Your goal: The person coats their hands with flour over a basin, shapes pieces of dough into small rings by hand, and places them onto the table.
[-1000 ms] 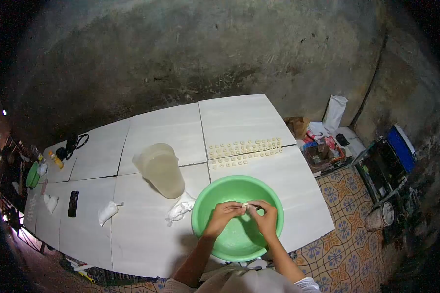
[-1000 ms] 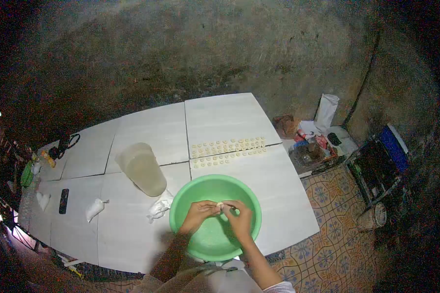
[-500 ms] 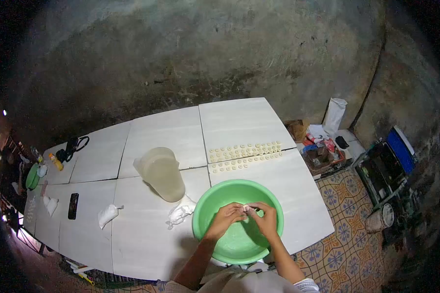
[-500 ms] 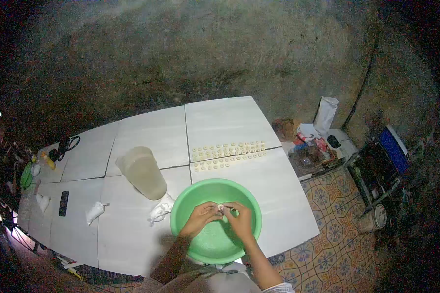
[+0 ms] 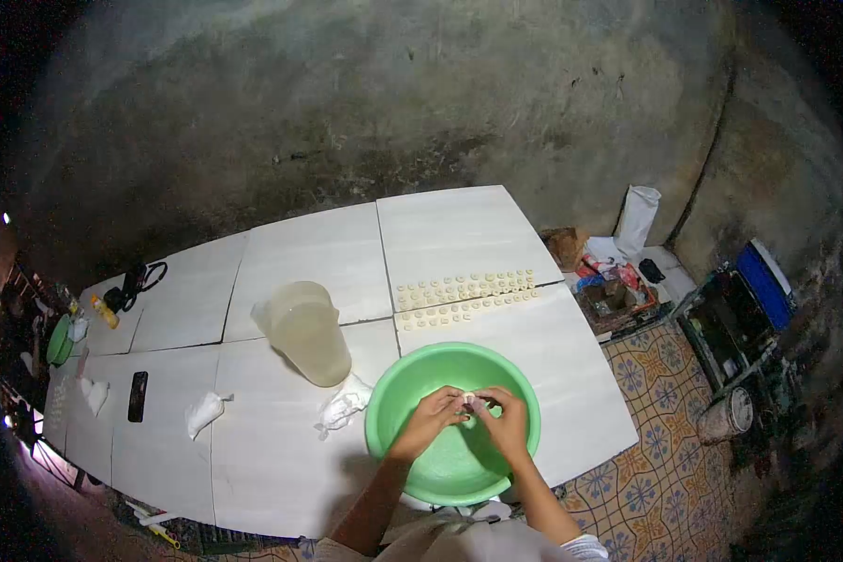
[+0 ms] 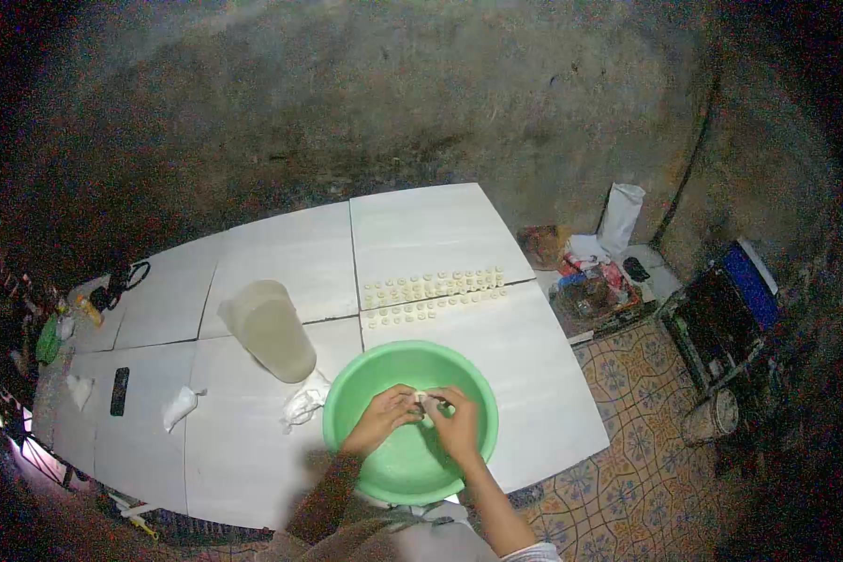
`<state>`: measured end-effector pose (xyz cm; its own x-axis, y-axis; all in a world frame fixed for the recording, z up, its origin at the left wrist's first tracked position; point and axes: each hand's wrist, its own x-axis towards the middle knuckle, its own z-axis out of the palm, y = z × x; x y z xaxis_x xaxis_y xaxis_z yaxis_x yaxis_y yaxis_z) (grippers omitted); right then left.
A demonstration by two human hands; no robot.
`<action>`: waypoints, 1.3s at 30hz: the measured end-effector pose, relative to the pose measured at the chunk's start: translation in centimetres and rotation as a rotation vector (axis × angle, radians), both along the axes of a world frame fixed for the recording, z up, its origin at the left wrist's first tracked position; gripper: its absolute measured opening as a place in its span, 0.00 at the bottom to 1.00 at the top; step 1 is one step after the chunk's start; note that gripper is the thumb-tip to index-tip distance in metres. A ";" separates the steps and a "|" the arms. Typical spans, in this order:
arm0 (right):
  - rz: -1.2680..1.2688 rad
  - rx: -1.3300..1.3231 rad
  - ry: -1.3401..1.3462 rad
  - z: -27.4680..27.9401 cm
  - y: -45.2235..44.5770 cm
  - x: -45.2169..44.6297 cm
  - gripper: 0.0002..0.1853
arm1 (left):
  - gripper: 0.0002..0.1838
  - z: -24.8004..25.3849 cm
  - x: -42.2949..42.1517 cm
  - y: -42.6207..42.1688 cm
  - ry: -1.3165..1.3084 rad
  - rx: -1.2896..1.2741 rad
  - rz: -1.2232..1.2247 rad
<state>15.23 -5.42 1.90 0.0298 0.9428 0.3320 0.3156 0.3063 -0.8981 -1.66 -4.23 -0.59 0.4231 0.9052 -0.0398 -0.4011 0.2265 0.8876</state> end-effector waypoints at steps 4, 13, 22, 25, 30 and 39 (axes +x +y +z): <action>0.026 -0.045 0.017 -0.2 0.1 0.2 0.08 | 0.12 0.1 -0.1 0.0 -0.073 -0.041 -0.040; 0.003 -0.089 0.113 -0.6 0.0 -0.4 0.09 | 0.09 0.2 -0.2 0.1 -0.132 -0.098 -0.027; -0.047 0.157 -0.261 0.8 0.1 -0.3 0.10 | 0.15 0.2 0.0 0.1 0.041 -0.046 0.127; -0.026 0.151 -0.282 1.1 -0.3 -0.4 0.12 | 0.15 -0.5 -0.1 0.3 0.030 -0.083 0.120; -0.105 0.150 -0.182 0.4 -0.3 -1.0 0.12 | 0.15 0.1 -0.5 0.0 -0.102 -0.135 0.084; -0.036 0.022 -0.059 1.4 0.2 -0.4 0.09 | 0.15 -0.6 -0.6 0.2 -0.060 -0.126 0.018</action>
